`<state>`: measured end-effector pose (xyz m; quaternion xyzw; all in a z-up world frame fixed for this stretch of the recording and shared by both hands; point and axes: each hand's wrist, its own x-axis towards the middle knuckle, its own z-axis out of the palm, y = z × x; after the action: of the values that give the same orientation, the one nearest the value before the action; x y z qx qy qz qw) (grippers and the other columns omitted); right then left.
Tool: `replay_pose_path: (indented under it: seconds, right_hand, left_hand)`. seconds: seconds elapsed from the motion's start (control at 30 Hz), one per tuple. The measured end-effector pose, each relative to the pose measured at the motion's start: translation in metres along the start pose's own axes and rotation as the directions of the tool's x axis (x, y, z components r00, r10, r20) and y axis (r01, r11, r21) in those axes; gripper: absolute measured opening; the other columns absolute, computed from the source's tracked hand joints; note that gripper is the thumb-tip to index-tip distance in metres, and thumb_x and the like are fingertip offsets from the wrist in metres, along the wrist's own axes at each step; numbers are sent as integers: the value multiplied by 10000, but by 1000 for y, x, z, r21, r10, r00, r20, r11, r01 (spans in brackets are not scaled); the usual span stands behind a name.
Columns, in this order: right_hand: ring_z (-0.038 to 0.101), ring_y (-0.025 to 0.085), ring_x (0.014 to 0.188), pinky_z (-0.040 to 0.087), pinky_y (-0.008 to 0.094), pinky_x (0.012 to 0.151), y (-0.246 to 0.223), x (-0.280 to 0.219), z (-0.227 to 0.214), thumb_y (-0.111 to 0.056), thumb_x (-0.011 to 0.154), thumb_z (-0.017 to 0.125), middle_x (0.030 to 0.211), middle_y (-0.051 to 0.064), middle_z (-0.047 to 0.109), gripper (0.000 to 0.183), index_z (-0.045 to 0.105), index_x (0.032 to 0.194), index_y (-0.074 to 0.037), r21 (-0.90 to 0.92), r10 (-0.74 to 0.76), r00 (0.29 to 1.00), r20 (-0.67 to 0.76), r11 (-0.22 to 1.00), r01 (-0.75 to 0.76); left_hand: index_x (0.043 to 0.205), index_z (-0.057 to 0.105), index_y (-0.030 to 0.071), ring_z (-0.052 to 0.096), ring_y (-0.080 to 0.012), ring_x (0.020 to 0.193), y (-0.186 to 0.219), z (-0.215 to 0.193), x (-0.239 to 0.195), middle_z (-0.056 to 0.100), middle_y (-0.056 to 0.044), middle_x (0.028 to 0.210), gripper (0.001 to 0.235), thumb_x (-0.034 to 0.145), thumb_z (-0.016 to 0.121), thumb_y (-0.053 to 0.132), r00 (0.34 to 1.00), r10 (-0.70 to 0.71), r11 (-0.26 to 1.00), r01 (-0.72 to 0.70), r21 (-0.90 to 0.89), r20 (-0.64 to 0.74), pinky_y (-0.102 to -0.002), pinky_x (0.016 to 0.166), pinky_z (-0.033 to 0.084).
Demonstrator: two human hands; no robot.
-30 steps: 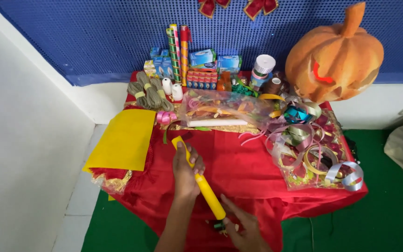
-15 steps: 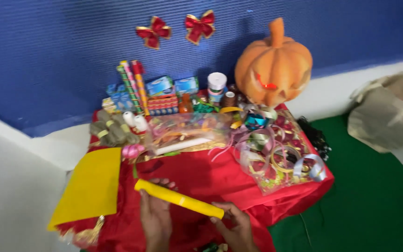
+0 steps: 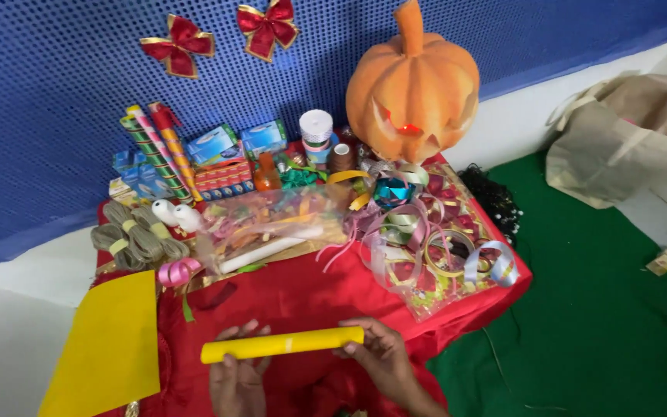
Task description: The person rolls a sheet of yellow paper into a tube and secures it with a small piece of tape. They then wrap a pink ribbon around the tube multiple times, adjusting the ribbon as they work.
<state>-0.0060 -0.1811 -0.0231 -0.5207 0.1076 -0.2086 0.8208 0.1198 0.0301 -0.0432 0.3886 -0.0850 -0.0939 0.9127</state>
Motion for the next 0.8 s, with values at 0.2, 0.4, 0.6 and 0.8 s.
replay_pose_path:
  seconds: [0.2, 0.4, 0.6, 0.8]
  right_hand:
    - [801, 252, 953, 675, 385, 898, -26, 18, -6, 28, 902, 707, 1117, 163, 783, 457, 619, 1347, -26, -138, -8, 994, 113, 990, 24]
    - [771, 244, 912, 670, 361, 847, 10, 18, -11, -60, 905, 739, 1053, 171, 768, 325, 669, 1216, 2, -19, -9, 999, 38, 1000, 10]
    - [727, 278, 1028, 680, 429, 885, 6, 18, 21, -10, 927, 728, 1113, 203, 734, 272, 647, 1186, 13, 185, 73, 996, 60, 979, -83]
    - [760, 321, 936, 669, 399, 873, 8, 8, 23, -54, 952, 722, 1218, 212, 706, 273, 582, 1184, -17, 271, 142, 981, 133, 947, -174]
  left_hand:
    - [1235, 561, 51, 666, -437, 1191, 10, 31, -8, 680, -222, 1212, 253, 1014, 608, 164, 999, 13, 1000, -14, -23, -42, -545, 986, 557]
    - [1412, 488, 34, 645, -407, 1216, -1, 40, -11, 631, -243, 1351, 505, 1002, 648, 281, 997, 62, 994, -57, -92, 47, -495, 987, 547]
    - [1344, 553, 64, 694, -370, 1106, -54, 8, -1, 718, -139, 1166, 399, 1038, 660, 296, 990, 142, 985, -143, -99, -17, -476, 1070, 536]
    - [1271, 601, 117, 699, -249, 1001, -57, 7, 12, 670, -76, 1150, 322, 1097, 607, 388, 986, 154, 981, -160, -114, -62, -412, 928, 601]
